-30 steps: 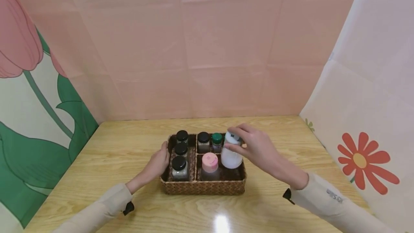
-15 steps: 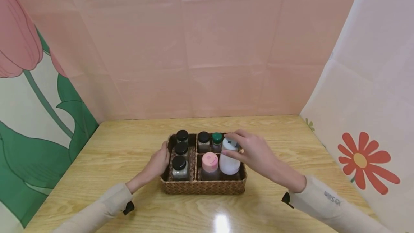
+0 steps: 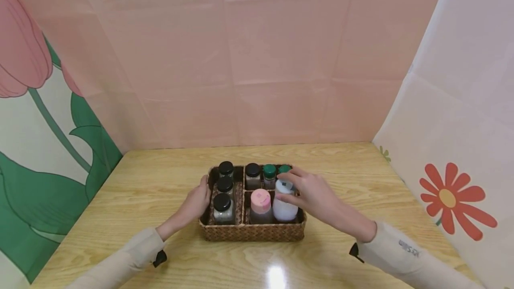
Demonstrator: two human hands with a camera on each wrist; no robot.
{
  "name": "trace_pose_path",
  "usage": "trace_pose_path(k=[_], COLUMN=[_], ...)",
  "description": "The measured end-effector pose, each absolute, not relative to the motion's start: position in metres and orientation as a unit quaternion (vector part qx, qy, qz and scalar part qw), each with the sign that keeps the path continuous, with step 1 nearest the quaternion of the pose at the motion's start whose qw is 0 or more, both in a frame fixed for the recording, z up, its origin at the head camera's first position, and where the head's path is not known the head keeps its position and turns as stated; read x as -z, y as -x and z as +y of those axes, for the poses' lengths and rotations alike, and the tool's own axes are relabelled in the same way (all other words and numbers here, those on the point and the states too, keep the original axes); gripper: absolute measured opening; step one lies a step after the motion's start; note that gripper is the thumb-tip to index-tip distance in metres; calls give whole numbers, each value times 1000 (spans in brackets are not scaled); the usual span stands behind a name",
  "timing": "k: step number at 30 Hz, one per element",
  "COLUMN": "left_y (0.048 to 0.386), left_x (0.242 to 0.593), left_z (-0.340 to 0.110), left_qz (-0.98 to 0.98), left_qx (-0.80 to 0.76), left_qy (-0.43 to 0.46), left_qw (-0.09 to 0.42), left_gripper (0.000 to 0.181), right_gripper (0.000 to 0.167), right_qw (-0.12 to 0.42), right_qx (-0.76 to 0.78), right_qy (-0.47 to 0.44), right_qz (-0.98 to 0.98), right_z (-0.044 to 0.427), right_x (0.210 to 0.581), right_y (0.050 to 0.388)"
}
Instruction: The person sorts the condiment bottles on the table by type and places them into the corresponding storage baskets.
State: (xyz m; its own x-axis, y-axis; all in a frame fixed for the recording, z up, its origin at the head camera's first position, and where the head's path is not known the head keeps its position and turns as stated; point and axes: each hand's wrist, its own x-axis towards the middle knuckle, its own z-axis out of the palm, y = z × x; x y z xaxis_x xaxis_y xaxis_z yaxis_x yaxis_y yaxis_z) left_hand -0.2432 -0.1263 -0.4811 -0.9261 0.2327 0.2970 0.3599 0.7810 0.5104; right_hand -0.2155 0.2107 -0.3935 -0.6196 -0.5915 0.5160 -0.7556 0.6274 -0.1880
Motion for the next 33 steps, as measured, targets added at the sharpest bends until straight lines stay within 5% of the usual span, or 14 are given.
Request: trace_pose_path(k=[33], left_y=[241], left_x=[481], left_z=[-126], left_qz=[-933], left_qx=[296], left_qy=[168], left_qw=[118], left_gripper=[42], right_gripper=[43], right_qw=[112], right_qx=[-204], right_qy=[-363], right_qz=[-902], right_z=[210], right_x=[418], right_y=[219])
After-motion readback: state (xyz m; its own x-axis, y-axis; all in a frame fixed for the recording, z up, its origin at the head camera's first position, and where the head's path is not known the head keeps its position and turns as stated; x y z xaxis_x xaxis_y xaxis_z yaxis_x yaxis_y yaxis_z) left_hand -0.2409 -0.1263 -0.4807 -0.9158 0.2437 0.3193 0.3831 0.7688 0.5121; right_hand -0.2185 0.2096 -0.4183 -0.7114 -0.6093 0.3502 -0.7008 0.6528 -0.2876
